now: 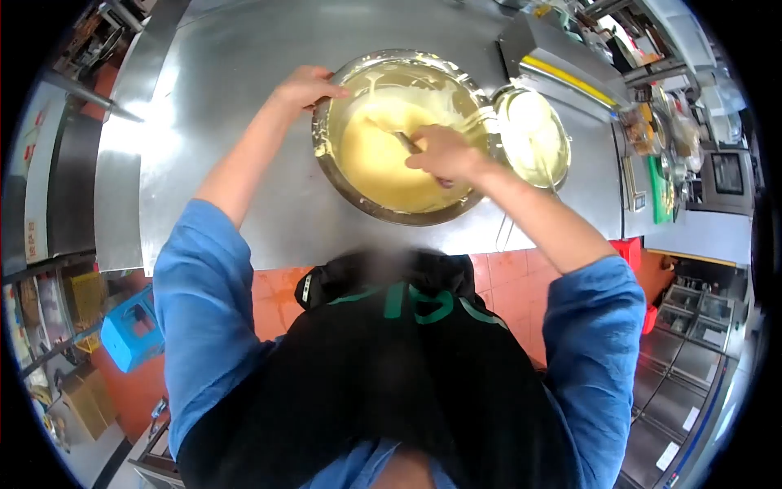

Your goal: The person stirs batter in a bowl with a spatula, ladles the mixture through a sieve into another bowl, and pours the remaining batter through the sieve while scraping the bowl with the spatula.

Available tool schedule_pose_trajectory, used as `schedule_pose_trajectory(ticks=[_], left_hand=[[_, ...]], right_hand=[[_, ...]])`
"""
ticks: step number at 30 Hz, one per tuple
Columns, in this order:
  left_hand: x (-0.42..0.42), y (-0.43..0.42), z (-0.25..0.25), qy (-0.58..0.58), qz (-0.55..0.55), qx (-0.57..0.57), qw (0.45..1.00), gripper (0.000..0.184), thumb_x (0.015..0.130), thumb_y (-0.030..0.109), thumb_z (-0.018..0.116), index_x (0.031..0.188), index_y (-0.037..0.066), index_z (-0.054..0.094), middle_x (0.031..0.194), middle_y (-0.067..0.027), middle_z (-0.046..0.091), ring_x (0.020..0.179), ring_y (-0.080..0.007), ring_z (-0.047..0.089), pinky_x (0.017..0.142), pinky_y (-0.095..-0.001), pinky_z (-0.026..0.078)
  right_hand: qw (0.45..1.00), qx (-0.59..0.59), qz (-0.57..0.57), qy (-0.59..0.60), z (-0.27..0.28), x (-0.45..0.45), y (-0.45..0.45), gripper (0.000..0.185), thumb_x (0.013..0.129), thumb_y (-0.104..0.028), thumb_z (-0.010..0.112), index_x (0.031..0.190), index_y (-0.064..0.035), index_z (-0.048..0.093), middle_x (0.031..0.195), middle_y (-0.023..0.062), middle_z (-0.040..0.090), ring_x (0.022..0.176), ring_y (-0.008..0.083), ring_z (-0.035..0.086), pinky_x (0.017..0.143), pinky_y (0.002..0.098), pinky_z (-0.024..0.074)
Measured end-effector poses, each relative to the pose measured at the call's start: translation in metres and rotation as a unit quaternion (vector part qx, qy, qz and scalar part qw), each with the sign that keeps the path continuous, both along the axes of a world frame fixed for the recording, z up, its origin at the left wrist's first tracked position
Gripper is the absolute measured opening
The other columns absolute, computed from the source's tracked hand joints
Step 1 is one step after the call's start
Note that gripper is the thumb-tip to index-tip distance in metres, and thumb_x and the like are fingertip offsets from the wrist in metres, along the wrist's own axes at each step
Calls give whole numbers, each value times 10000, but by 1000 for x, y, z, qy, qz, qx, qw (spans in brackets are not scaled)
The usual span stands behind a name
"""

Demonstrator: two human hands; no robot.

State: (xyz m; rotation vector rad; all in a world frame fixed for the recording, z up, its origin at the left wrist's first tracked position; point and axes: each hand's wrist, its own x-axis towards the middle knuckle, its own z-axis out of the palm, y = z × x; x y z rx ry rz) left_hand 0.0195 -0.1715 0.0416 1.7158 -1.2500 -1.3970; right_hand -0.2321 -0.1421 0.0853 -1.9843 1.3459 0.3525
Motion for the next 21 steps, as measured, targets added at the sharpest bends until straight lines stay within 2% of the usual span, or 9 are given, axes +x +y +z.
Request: schedule_pose_trajectory(ticks=[2, 3, 6, 9, 11, 14, 17, 18, 21], left_hand=[[-7, -17, -16, -88, -76, -28, 993, 467, 635, 155, 750, 1043, -13, 595, 837, -95, 636, 771, -198, 609, 716, -332, 481], [-8, -25, -28, -81, -43, 17, 996, 463, 608, 87, 707, 1039, -37, 593, 828, -113, 629, 808, -200, 608, 654, -311, 491], [-3, -7, -32, -17, -19, 22, 999, 517, 606, 63, 675, 1099, -47, 568, 828, -126, 625, 772, -209, 612, 621, -308, 495], [-7, 27, -4, -69, 94, -68, 991, 632, 601, 20, 650, 1190, -125, 473, 874, -162, 629, 755, -213, 616, 662, -294, 497], [14, 40, 4, -30, 134, -76, 988, 671, 607, 3, 637, 1219, -166, 422, 903, -184, 629, 766, -214, 619, 681, -287, 499], [36, 58, 47, -35, 113, -141, 983, 664, 626, -15, 620, 1216, -210, 385, 928, -201, 632, 799, -219, 624, 707, -269, 498], [32, 78, 108, -43, 162, -133, 977, 483, 662, -62, 577, 1141, -93, 531, 896, -150, 650, 732, -198, 634, 660, -277, 513], [27, 82, 126, -82, 201, -135, 967, 407, 671, -82, 557, 1074, -39, 588, 899, -124, 654, 725, -184, 635, 633, -280, 518], [21, 80, 159, -95, 188, -206, 956, 376, 693, -30, 557, 1067, -23, 605, 898, -99, 655, 748, -166, 625, 666, -269, 494]], right_hand=[[997, 72, -19, 38, 37, -10, 0, 397, 767, -215, 624, 1080, 16, 546, 796, 170, 632, 744, 231, 655, 708, 343, 494], [998, 38, -17, 51, 50, -12, 6, 331, 782, -167, 610, 1051, 17, 549, 813, 170, 637, 793, 261, 651, 730, 358, 496], [972, -190, 114, 71, 28, -46, 14, 316, 784, -130, 602, 1060, 13, 544, 844, 179, 639, 854, 292, 637, 764, 387, 493], [983, -144, 81, 82, 50, -56, 18, 294, 793, -92, 587, 1071, -10, 539, 884, 185, 636, 905, 317, 616, 789, 412, 486], [983, -158, 83, 49, 60, -62, 24, 251, 802, -90, 584, 1044, -32, 550, 838, 177, 636, 858, 341, 617, 762, 424, 488], [972, -210, 106, -19, 60, -73, 27, 399, 803, -95, 589, 1192, -73, 501, 827, 179, 638, 777, 348, 611, 727, 412, 479], [957, -248, 106, -109, 79, -77, 34, 183, 805, -118, 592, 966, -39, 558, 760, 184, 622, 766, 381, 600, 692, 456, 480], [953, -259, 109, -110, 86, -81, 33, 180, 805, -125, 591, 959, -38, 556, 758, 187, 621, 763, 384, 597, 686, 456, 478], [936, -305, 124, -125, 113, -99, 28, 165, 806, -143, 584, 923, -33, 546, 733, 194, 611, 746, 388, 589, 655, 455, 465]])
